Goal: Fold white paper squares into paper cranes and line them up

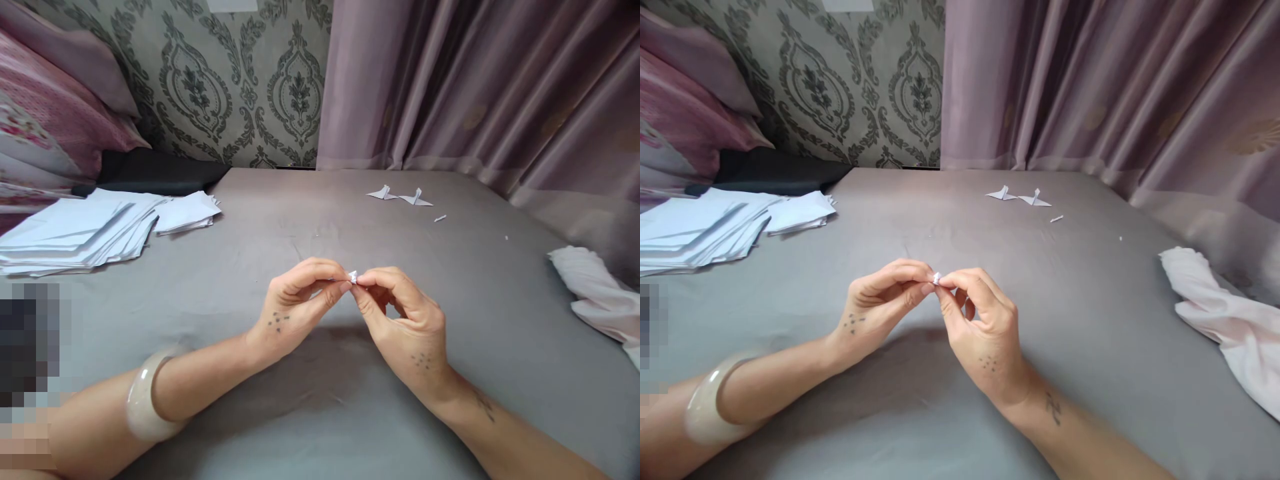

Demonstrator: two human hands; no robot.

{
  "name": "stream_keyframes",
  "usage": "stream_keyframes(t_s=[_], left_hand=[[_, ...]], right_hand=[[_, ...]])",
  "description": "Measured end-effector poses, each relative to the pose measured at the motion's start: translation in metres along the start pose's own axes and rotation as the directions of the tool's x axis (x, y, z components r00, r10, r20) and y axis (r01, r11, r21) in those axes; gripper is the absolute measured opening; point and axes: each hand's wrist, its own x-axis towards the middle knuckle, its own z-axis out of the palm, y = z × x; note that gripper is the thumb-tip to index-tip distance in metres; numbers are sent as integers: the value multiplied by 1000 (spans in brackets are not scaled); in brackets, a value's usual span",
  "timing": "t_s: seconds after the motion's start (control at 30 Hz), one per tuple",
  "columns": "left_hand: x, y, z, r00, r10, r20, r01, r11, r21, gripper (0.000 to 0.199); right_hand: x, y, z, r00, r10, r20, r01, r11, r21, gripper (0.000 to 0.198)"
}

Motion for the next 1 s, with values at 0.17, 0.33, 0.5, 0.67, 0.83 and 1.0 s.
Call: stream_keyframes(t_s=[0.17,0.33,0.5,0.67,0.83,1.0], left_hand=[[0,0,0,999,-31,35,31,999,-4,8],[-1,-1,0,997,-60,44,59,998,20,5],[-1,-3,-1,1000,-21,2,21,999,38,7],[0,-3,-2,999,-30,25,29,999,30,6],[1,-2,-3,997,-68,47,66,997,48,4],[0,-4,-3,996,-81,41,80,996,37,3]], right_hand=[[1,0,-1,1000,-18,19,19,1000,-13,15],[0,0,0,999,-25,43,26,999,-35,14],[2,0,0,998,-33,54,35,999,-30,18],[2,-1,-3,997,-27,72,28,999,-16,19],[1,-2,-2,996,-3,86,4,1000,-3,18],[1,0,-2,995,27,99,-29,999,18,17]])
